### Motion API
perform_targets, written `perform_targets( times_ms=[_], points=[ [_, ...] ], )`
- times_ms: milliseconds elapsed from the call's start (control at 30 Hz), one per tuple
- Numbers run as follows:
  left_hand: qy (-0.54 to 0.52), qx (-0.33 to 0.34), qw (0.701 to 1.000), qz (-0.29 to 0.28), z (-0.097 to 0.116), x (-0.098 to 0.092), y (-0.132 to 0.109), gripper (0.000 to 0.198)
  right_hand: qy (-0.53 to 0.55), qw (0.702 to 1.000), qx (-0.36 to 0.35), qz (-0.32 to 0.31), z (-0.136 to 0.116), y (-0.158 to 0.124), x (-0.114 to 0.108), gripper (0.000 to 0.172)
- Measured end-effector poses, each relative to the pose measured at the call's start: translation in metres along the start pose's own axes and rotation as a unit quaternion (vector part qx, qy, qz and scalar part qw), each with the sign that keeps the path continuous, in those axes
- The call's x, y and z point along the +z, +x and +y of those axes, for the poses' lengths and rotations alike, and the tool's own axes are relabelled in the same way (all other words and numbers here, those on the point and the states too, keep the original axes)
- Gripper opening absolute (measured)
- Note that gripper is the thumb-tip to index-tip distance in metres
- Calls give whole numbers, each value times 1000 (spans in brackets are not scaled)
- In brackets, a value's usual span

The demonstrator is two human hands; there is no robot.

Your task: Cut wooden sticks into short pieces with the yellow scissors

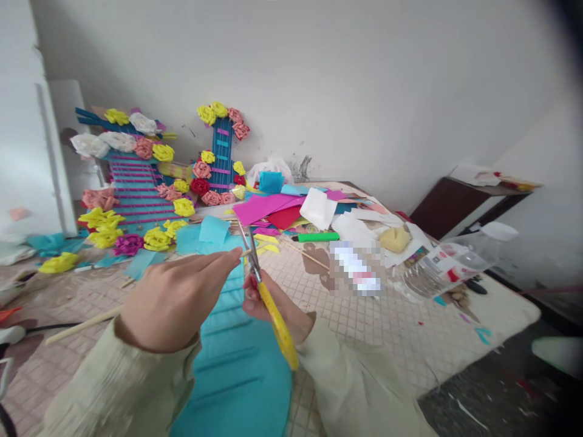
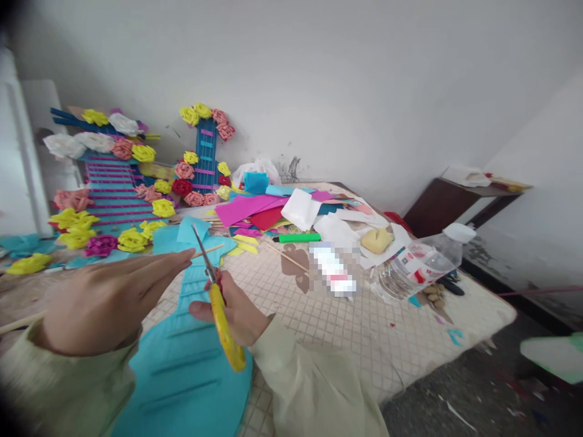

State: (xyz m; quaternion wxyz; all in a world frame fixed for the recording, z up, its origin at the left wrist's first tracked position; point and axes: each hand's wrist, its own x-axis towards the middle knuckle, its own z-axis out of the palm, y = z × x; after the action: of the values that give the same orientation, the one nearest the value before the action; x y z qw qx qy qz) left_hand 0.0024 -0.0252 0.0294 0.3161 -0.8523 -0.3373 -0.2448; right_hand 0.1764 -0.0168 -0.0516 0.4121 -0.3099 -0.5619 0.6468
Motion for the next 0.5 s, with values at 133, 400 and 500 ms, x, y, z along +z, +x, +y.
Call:
perform_targets(
  times_ms=[133,400,500],
  points=[
    [-14,9,1000,-16,-2,0,-3,28,-17,1000,-6,-23,-1,2,-2,35],
    [-3,-46,999,7,8,1,5,24,-28,998,-36,32,5,2,5,37],
    [-49,-53,997,6,12,-4,10,29,-142,979,-117,86,0,1,2,38]
  ],
)
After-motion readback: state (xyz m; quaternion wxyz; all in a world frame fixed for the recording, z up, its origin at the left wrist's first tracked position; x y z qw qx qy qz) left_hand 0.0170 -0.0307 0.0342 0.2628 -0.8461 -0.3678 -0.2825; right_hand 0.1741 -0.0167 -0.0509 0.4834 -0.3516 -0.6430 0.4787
